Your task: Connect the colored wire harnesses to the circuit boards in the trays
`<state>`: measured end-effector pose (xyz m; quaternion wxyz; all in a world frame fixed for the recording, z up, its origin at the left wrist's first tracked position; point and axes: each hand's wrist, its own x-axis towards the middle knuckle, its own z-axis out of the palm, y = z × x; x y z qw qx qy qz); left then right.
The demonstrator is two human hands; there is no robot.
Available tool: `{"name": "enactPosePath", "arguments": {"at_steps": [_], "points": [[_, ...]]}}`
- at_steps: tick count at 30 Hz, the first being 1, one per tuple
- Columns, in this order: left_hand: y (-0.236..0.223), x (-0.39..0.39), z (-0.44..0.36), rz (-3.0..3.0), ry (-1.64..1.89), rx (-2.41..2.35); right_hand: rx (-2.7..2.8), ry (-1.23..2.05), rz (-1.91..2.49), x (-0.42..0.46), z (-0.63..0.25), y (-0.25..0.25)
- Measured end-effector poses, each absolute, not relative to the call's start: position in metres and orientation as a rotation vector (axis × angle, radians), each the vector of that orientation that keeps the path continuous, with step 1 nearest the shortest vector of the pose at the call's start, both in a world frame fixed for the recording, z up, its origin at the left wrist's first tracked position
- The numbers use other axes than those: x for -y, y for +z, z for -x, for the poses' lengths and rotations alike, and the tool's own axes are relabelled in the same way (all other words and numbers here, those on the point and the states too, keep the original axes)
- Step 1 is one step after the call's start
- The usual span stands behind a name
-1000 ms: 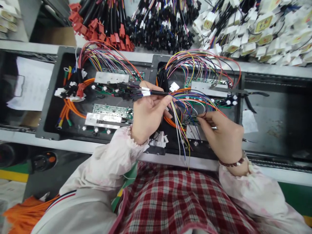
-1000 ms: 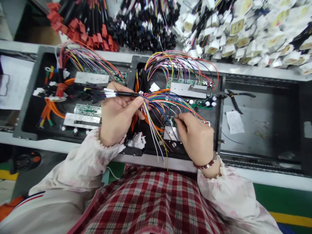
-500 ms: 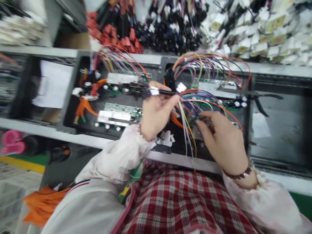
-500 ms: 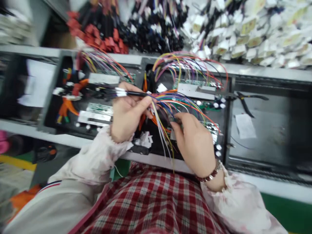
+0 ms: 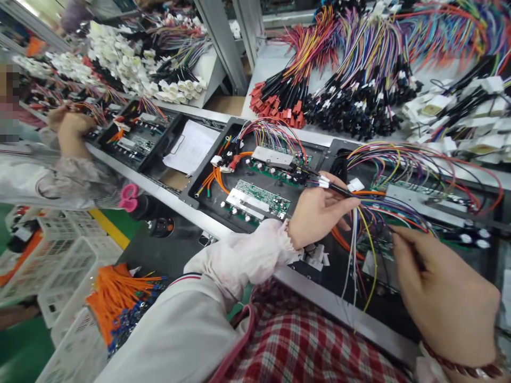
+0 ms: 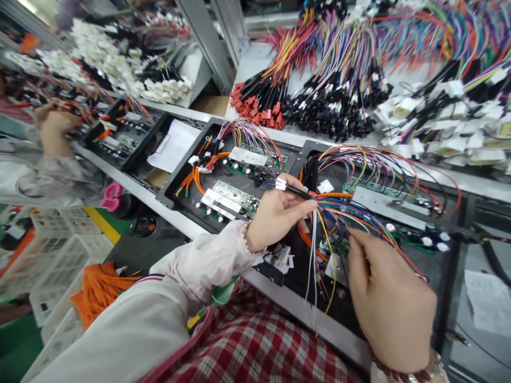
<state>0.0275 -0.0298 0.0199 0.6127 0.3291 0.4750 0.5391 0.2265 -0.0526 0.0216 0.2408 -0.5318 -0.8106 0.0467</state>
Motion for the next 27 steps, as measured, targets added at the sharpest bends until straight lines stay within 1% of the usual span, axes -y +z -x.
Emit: {"name": "enactPosePath", "arguments": {"at_steps": [5,8,11,15,18,22,27], "points": [[0.019,0.029,-0.027,-0.759,1.254,-1.158,2.273,0.098,1.629,0.064,-0.263,0.021],[0.018,0.030,-0.028,-0.790,1.296,-1.239,2.272,0.116,1.604,0.072,-0.278,0.030],[0.014,0.029,-0.027,-0.907,1.376,-1.344,2.165,0.108,1.530,0.072,-0.274,0.032],[0.014,0.027,-0.024,-1.007,1.416,-1.418,2.218,0.170,1.514,0.063,-0.266,0.016],[0.016,0.026,-0.023,-1.016,1.405,-1.389,2.198,0.197,1.535,0.061,-0.268,0.008],[0.013,0.026,-0.021,-1.008,1.424,-1.305,2.205,0.209,1.514,0.062,-0.270,0.011],[0.012,0.029,-0.020,-0.984,1.406,-1.338,2.217,0.235,1.501,0.062,-0.270,0.011]]}}
